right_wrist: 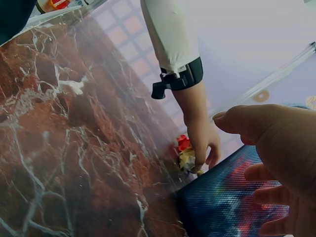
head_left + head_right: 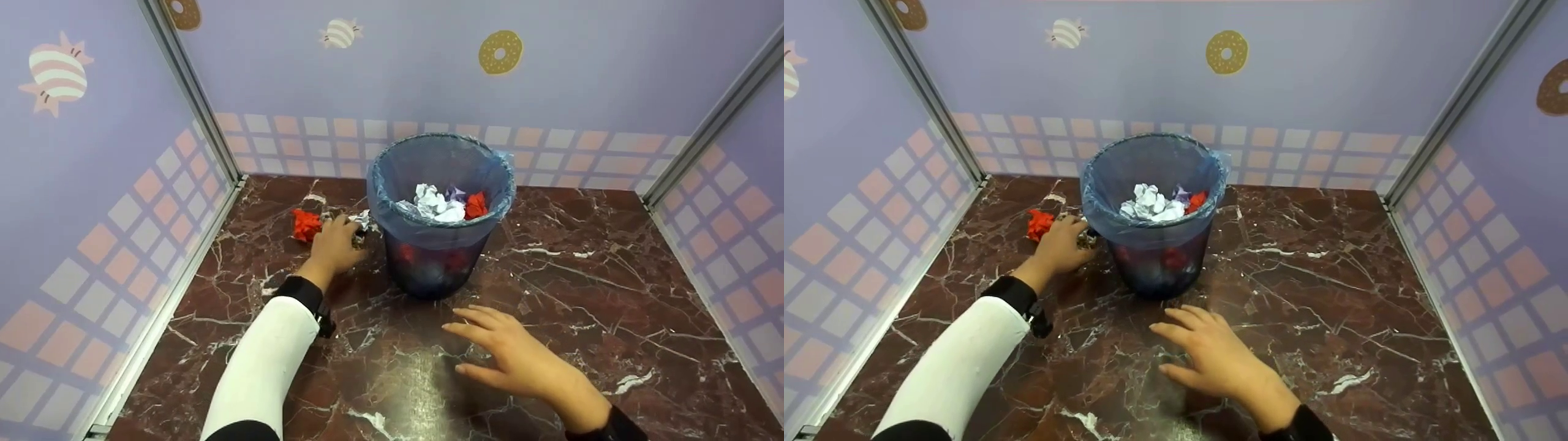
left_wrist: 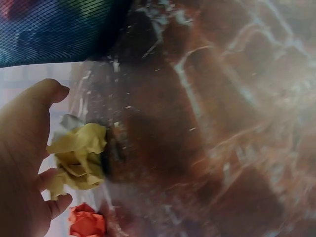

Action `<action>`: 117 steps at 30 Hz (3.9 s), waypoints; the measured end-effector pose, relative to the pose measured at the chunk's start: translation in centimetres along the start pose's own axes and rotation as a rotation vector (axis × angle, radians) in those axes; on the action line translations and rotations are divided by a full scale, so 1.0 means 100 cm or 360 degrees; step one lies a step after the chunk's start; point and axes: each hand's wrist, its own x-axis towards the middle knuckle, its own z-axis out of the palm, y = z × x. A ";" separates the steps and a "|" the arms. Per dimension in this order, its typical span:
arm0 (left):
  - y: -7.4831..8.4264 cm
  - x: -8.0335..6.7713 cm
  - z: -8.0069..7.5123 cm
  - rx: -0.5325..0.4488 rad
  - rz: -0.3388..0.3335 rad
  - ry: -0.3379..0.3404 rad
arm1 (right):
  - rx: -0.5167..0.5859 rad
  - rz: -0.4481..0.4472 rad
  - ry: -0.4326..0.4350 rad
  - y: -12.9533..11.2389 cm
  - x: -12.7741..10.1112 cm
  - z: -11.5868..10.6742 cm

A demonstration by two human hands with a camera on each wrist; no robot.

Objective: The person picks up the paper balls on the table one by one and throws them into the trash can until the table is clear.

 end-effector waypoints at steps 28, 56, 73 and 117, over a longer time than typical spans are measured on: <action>-0.023 -0.023 0.026 -0.0216 0.0005 -0.0035 | 0.0128 0.0046 -0.0006 -0.001 -0.006 0.013; -0.031 -0.025 0.029 -0.0394 0.0034 -0.0070 | 0.0148 0.0062 -0.0008 0.003 -0.009 0.015; -0.037 -0.038 0.005 -0.0362 -0.0086 -0.0175 | 0.0067 0.0034 0.0042 0.015 -0.016 0.004; 0.210 0.088 -0.204 0.0116 0.0500 -0.0253 | 0.0080 0.0484 0.0391 0.062 -0.099 -0.069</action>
